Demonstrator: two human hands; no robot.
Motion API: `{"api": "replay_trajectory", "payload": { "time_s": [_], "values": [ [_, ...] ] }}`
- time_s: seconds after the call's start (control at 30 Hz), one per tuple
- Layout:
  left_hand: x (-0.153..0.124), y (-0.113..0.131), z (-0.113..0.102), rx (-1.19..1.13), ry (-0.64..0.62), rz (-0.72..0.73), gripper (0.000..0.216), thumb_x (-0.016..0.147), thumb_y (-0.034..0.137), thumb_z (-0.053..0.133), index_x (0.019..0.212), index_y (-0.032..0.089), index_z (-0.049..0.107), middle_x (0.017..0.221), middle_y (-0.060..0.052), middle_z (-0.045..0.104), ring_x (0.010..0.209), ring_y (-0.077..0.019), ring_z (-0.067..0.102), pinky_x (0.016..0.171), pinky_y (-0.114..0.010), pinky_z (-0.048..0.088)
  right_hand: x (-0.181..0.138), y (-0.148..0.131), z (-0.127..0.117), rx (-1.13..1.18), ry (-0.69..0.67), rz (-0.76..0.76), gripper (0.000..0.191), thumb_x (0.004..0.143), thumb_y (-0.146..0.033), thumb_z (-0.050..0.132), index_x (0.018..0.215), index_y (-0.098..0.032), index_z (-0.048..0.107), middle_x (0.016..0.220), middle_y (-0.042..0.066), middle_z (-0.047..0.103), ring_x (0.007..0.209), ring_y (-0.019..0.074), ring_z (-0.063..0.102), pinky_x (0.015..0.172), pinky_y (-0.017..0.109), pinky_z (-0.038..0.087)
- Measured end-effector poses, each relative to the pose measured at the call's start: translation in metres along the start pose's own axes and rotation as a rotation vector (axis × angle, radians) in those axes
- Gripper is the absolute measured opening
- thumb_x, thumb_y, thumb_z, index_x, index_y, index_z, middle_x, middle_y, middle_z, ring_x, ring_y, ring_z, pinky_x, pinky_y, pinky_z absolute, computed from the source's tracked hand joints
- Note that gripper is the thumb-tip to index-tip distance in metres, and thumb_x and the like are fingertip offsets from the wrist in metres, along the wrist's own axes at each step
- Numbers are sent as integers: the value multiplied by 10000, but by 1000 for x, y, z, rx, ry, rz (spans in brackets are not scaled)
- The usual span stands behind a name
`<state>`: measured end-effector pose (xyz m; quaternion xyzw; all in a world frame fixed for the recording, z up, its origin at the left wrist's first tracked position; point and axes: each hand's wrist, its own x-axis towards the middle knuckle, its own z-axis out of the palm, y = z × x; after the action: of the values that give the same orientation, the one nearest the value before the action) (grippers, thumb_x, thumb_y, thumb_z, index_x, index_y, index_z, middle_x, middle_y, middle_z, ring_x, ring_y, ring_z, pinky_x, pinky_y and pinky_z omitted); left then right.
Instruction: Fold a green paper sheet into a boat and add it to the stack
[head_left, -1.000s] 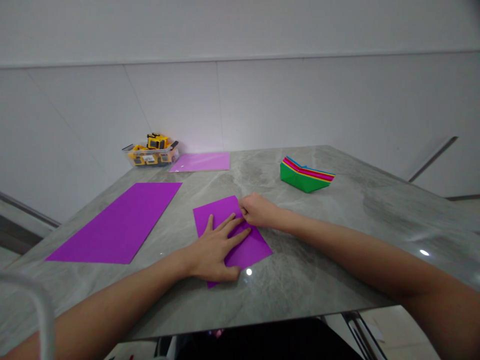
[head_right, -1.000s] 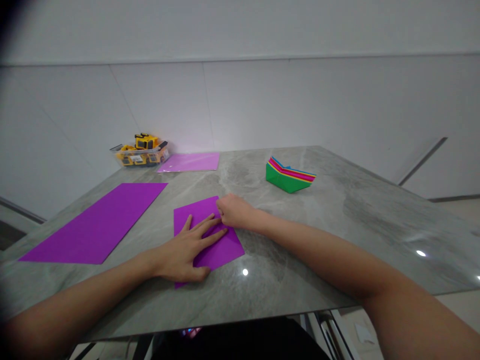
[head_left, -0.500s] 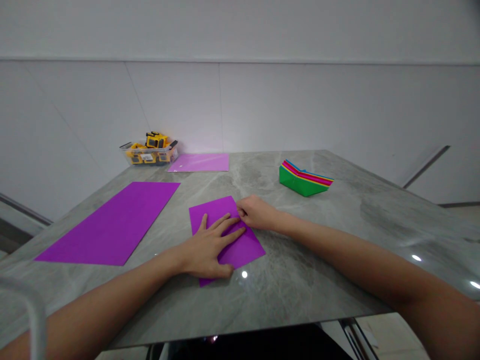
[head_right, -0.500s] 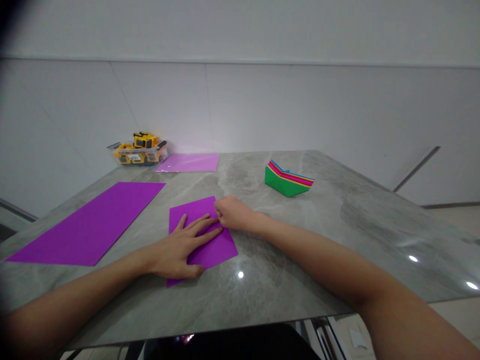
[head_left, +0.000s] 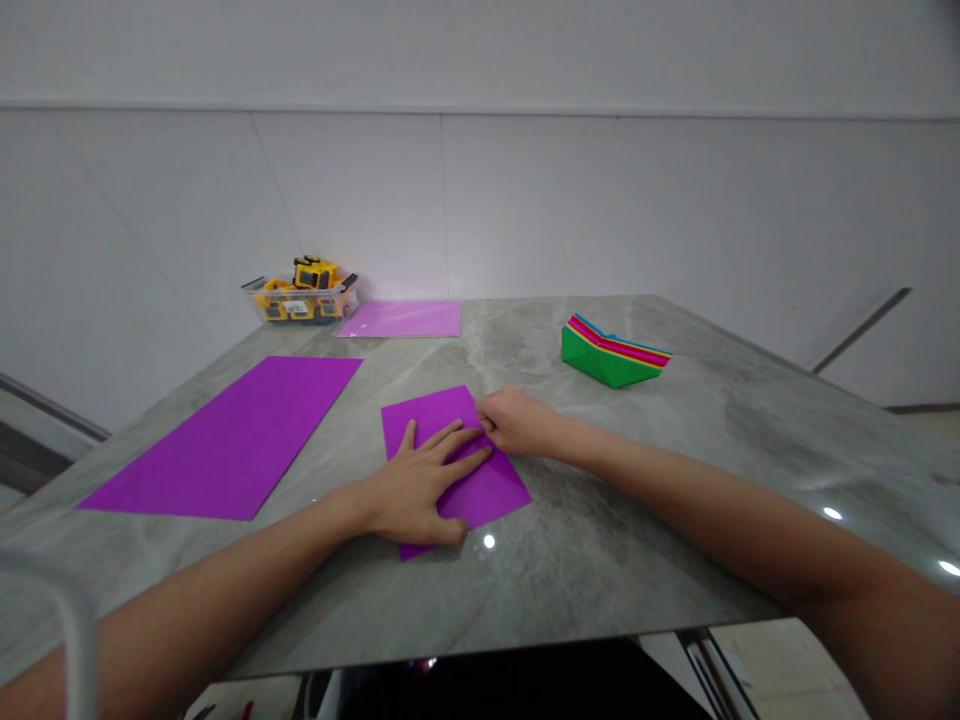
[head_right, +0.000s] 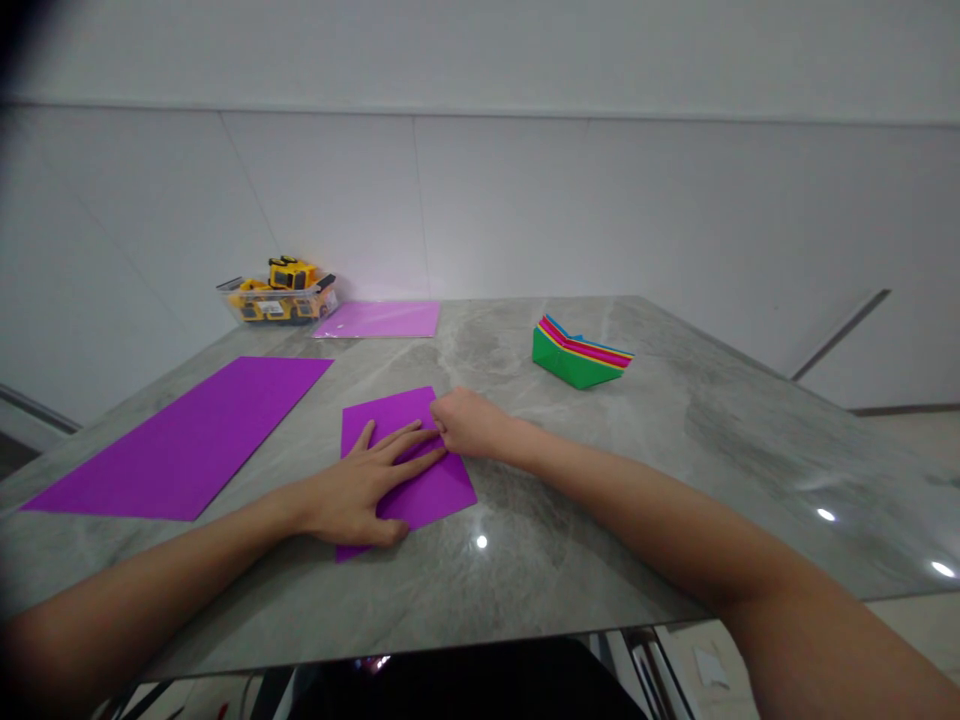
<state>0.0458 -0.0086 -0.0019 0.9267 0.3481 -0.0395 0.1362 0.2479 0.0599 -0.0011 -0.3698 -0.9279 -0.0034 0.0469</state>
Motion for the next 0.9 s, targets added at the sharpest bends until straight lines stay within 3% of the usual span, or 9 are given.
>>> {"api": "replay_trajectory", "payload": {
  "time_s": [0.57, 0.9],
  "values": [
    [0, -4, -3, 19, -25, -5, 1025, 737, 516, 655, 1564, 310, 86, 1644, -131, 62, 1476, -445, 50, 1025, -809, -8, -8, -16, -12, -56, -104, -9, 179, 823, -93, 531, 805, -115, 708, 797, 128, 737, 717, 207, 660, 617, 278, 399],
    [0, -4, -3, 19, -40, -17, 1057, 723, 533, 673, 1566, 312, 74, 1642, -144, 52, 1474, -449, 44, 1049, -787, 2, -32, -18, -7, 81, -38, 24, 186, 843, -58, 511, 809, -128, 679, 789, 89, 709, 713, 177, 617, 631, 275, 395]
  ]
}}
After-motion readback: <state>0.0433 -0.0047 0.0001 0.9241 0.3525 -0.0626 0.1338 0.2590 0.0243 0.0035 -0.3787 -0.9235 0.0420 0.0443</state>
